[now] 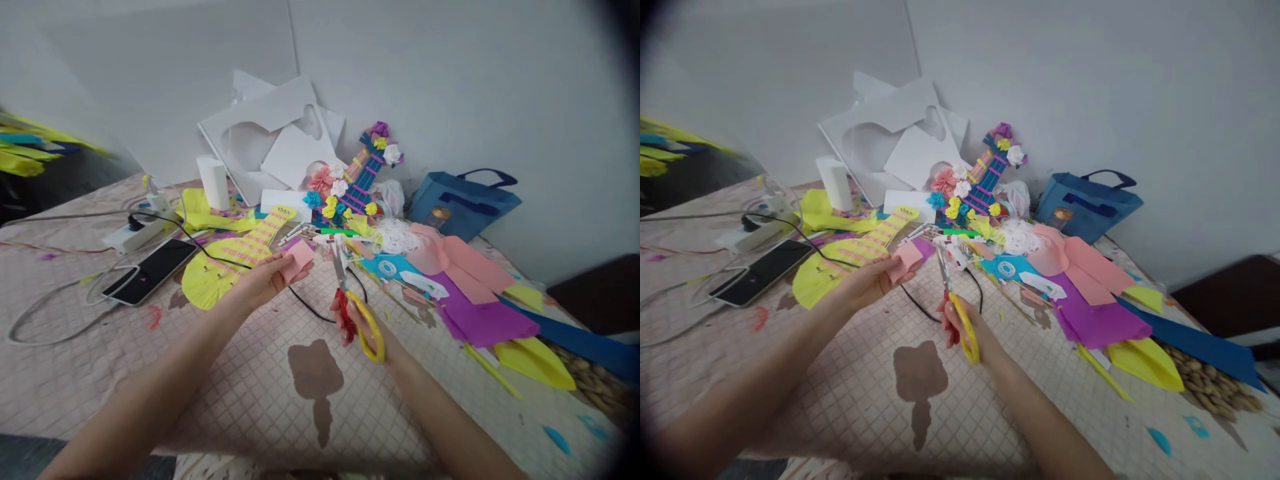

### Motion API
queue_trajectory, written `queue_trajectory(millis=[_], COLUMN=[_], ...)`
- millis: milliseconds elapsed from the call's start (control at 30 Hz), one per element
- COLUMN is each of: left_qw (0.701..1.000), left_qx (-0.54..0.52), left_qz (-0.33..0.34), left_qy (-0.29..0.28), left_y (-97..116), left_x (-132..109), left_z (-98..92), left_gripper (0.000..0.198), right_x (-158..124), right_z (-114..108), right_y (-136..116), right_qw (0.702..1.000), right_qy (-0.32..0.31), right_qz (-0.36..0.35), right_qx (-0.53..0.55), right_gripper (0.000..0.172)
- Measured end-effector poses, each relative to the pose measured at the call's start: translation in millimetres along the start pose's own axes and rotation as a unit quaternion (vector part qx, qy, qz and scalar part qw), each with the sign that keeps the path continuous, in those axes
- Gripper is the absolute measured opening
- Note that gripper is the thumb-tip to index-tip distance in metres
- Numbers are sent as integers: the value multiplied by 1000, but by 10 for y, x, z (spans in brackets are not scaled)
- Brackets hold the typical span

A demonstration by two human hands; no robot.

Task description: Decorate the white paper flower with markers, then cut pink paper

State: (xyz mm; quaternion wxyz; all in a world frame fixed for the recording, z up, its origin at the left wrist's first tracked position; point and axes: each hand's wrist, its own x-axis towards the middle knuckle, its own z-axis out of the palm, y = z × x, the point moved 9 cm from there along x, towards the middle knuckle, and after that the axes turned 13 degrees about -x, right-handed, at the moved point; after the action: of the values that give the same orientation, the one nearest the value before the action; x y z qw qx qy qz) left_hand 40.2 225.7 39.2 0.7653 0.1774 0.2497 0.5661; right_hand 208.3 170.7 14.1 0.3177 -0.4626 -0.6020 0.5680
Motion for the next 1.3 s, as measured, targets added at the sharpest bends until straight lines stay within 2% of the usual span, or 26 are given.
queue_trajectory(millis=[200,300,433,533,633,700,800,900,1033,1300], left_qw=[988,979,976,977,978,980,985,988,991,997], left_qx=[58,101,110,65,23,10,2,-16,-36,-47], left_qz=[-134,-161,-178,-196,-207,-198,-170,-151,-130,-35], left_qy=[-52,-70,-67,-46,-10,15,28,4,-26,46], left_y=[-521,-707,-807,-810,-802,-794,-774,-737,-616,-211], left_x=[-114,-166,-197,-197,-175,-155,-140,-154,-162,-59], left_z=[63,67,50,21,-41,-89,-106,-32,69,19], left_gripper=[3,4,7,14,11,4,9,4,11,20], right_x=[61,84,87,85,85,90,107,122,108,-3], right_z=[-193,-220,-268,-314,-376,-400,-391,-347,-253,59], right_y=[-72,-51,-17,-23,-16,-7,24,46,56,65], right_qw=[992,988,984,982,977,974,974,978,984,994], right_qy=[90,108,141,151,170,179,175,153,114,11], right_qz=[-74,-78,-52,-45,-42,-43,-40,-40,-27,36], right_qx=[47,75,99,106,120,130,137,137,132,98], right_gripper=[35,29,30,31,32,34,35,37,37,56])
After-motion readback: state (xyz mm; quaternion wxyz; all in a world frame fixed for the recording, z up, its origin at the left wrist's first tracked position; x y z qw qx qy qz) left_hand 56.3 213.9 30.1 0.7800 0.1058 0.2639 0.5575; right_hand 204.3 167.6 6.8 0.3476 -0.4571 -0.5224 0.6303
